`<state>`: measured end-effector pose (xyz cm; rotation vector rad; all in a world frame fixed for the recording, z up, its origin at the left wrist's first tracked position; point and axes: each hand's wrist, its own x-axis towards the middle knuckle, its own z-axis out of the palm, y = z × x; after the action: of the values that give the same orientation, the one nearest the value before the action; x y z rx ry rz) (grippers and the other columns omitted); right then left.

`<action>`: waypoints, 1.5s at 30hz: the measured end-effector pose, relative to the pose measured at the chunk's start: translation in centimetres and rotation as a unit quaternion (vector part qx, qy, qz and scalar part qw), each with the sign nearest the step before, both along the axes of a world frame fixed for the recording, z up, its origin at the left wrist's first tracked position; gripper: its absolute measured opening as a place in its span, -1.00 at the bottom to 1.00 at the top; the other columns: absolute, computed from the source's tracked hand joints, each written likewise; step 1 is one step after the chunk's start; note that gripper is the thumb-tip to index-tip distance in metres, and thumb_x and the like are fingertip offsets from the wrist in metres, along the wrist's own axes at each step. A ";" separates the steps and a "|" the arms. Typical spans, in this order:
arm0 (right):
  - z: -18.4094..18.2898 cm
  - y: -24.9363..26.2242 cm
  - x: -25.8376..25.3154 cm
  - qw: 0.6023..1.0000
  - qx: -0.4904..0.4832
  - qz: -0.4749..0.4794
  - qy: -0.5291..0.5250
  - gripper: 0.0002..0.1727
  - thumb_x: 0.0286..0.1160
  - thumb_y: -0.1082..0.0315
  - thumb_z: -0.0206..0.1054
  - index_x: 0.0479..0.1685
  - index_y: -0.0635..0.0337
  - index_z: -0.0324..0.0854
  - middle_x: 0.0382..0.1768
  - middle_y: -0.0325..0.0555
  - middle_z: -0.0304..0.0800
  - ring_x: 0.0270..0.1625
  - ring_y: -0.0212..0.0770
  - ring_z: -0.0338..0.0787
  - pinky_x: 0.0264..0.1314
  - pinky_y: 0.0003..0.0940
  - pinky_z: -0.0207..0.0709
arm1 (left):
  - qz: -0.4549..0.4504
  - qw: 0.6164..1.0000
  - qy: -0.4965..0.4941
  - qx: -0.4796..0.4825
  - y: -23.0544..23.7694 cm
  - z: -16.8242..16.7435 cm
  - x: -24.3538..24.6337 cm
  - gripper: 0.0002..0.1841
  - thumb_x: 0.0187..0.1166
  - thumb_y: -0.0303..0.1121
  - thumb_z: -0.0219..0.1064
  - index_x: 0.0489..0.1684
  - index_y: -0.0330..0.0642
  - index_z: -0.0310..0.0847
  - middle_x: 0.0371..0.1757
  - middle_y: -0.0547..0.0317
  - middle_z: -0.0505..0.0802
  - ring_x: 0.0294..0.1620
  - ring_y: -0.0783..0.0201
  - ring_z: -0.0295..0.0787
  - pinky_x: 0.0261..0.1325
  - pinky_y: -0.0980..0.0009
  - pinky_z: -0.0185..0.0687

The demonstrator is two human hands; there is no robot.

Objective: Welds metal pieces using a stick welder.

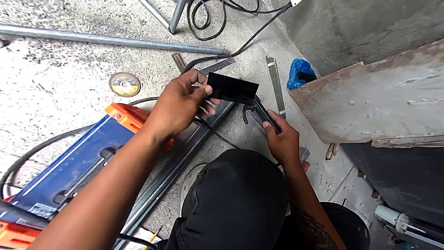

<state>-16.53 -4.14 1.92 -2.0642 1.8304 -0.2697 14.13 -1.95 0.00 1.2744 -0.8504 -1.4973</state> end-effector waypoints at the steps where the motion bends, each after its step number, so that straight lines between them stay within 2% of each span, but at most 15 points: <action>1: 0.0 -0.2 0.2 1.000 0.001 0.001 0.006 -0.51 0.66 0.14 0.27 0.55 -0.02 0.63 0.13 -0.07 0.88 0.08 -0.20 0.86 0.17 -0.07 0.68 | 0.020 1.000 -0.010 0.002 -0.1 -0.6 -0.2 -0.90 0.82 -0.38 0.15 0.03 -0.18 0.52 -0.19 0.05 0.95 -0.32 0.18 0.95 -0.33 0.36 0.88; 3: -0.1 -0.5 0.4 1.000 0.000 0.007 0.018 -0.51 0.66 0.14 0.27 0.55 -0.04 0.64 0.08 -0.08 0.89 0.03 -0.20 0.85 0.13 -0.08 0.69 | 0.053 0.996 -0.067 0.003 -0.4 -2.1 -0.5 -0.93 0.76 -0.35 0.26 -0.06 -0.12 0.62 -0.22 0.21 0.87 -0.36 0.34 0.84 -0.39 0.44 0.78; 5: -0.1 -0.9 0.5 0.999 -0.001 0.016 0.028 -0.52 0.66 0.14 0.27 0.55 -0.04 0.64 0.06 -0.08 0.90 0.03 -0.20 0.86 0.12 -0.08 0.69 | 0.063 0.992 -0.109 0.009 -0.8 -3.0 -0.4 -0.96 0.70 -0.36 0.35 -0.16 -0.06 0.68 -0.28 0.31 0.81 -0.47 0.47 0.63 -0.45 0.53 0.52; 8: -0.1 -1.3 0.7 0.999 0.005 0.017 0.033 -0.52 0.66 0.16 0.28 0.54 -0.03 0.65 0.08 -0.07 0.90 0.04 -0.19 0.86 0.13 -0.06 0.69 | 0.036 0.992 -0.117 0.023 -1.1 -3.3 0.5 -0.93 0.65 -0.34 0.42 -0.26 -0.05 0.72 -0.40 0.32 0.79 -0.62 0.47 0.53 -0.56 0.53 0.43; 13: 0.0 -1.5 0.9 0.999 0.024 0.011 0.033 -0.55 0.69 0.16 0.29 0.54 -0.07 0.65 0.15 -0.08 0.87 0.09 -0.16 0.85 0.17 -0.01 0.67 | -0.023 0.994 -0.099 0.042 -1.0 -3.3 0.6 -0.90 0.63 -0.33 0.43 -0.31 -0.05 0.77 -0.53 0.28 0.74 -0.70 0.43 0.41 -0.61 0.49 0.31; 18: -0.2 -1.4 0.9 0.999 0.021 0.021 0.033 -0.54 0.70 0.16 0.28 0.55 -0.07 0.64 0.20 -0.10 0.86 0.13 -0.17 0.85 0.19 -0.01 0.68 | -0.036 0.992 -0.112 0.037 -1.0 -3.3 0.6 -0.91 0.61 -0.33 0.45 -0.31 -0.03 0.81 -0.53 0.31 0.76 -0.69 0.45 0.44 -0.60 0.50 0.33; 23: -0.5 -1.4 0.9 0.998 0.011 0.038 0.038 -0.54 0.70 0.16 0.27 0.54 -0.03 0.64 0.19 -0.07 0.87 0.14 -0.15 0.86 0.21 0.01 0.68 | -0.056 0.988 -0.145 0.020 -1.0 -3.1 0.5 -0.92 0.59 -0.30 0.47 -0.30 0.03 0.84 -0.47 0.39 0.82 -0.57 0.49 0.55 -0.46 0.47 0.43; 28: -0.7 -1.4 0.9 0.998 0.003 0.040 0.045 -0.53 0.71 0.16 0.27 0.56 -0.02 0.62 0.19 -0.06 0.87 0.13 -0.15 0.86 0.21 -0.02 0.69 | -0.012 0.992 -0.120 0.032 -1.1 -3.0 0.6 -0.91 0.61 -0.30 0.45 -0.31 0.00 0.82 -0.54 0.39 0.76 -0.71 0.51 0.37 -0.62 0.52 0.23; 32: -0.9 -1.6 0.9 0.998 -0.003 0.043 0.041 -0.55 0.70 0.18 0.26 0.54 -0.01 0.64 0.18 -0.07 0.87 0.09 -0.16 0.86 0.16 -0.03 0.69 | 0.021 0.991 -0.123 0.040 -1.1 -2.8 0.6 -0.89 0.63 -0.30 0.43 -0.31 0.01 0.80 -0.54 0.41 0.74 -0.70 0.52 0.36 -0.60 0.53 0.21; 37: -1.1 -1.7 1.0 0.998 -0.003 0.044 0.046 -0.55 0.70 0.18 0.26 0.53 -0.01 0.65 0.18 -0.06 0.87 0.09 -0.15 0.87 0.18 -0.01 0.69 | 0.013 0.990 -0.138 0.025 -1.2 -3.0 0.6 -0.90 0.62 -0.28 0.45 -0.30 0.01 0.82 -0.50 0.41 0.78 -0.61 0.52 0.47 -0.50 0.50 0.33; 41: -1.0 -1.6 1.1 0.997 -0.007 0.046 0.055 -0.55 0.70 0.17 0.26 0.52 -0.01 0.65 0.15 -0.07 0.88 0.07 -0.14 0.87 0.14 -0.01 0.69 | 0.015 0.990 -0.140 0.023 -1.2 -3.1 0.6 -0.89 0.62 -0.27 0.45 -0.33 0.02 0.81 -0.52 0.41 0.76 -0.65 0.51 0.43 -0.54 0.50 0.28; 45: -0.9 -1.5 1.1 0.998 -0.008 0.046 0.052 -0.54 0.69 0.17 0.26 0.52 0.00 0.65 0.17 -0.07 0.88 0.09 -0.17 0.87 0.16 -0.04 0.69 | -0.018 0.988 -0.151 -0.003 -1.2 -3.2 0.7 -0.90 0.61 -0.28 0.46 -0.32 0.03 0.83 -0.46 0.40 0.81 -0.50 0.52 0.60 -0.38 0.46 0.48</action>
<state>-15.40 -5.59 0.99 -2.2057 1.7898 -0.1567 14.85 -3.10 -3.20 1.5122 -1.0759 -1.3478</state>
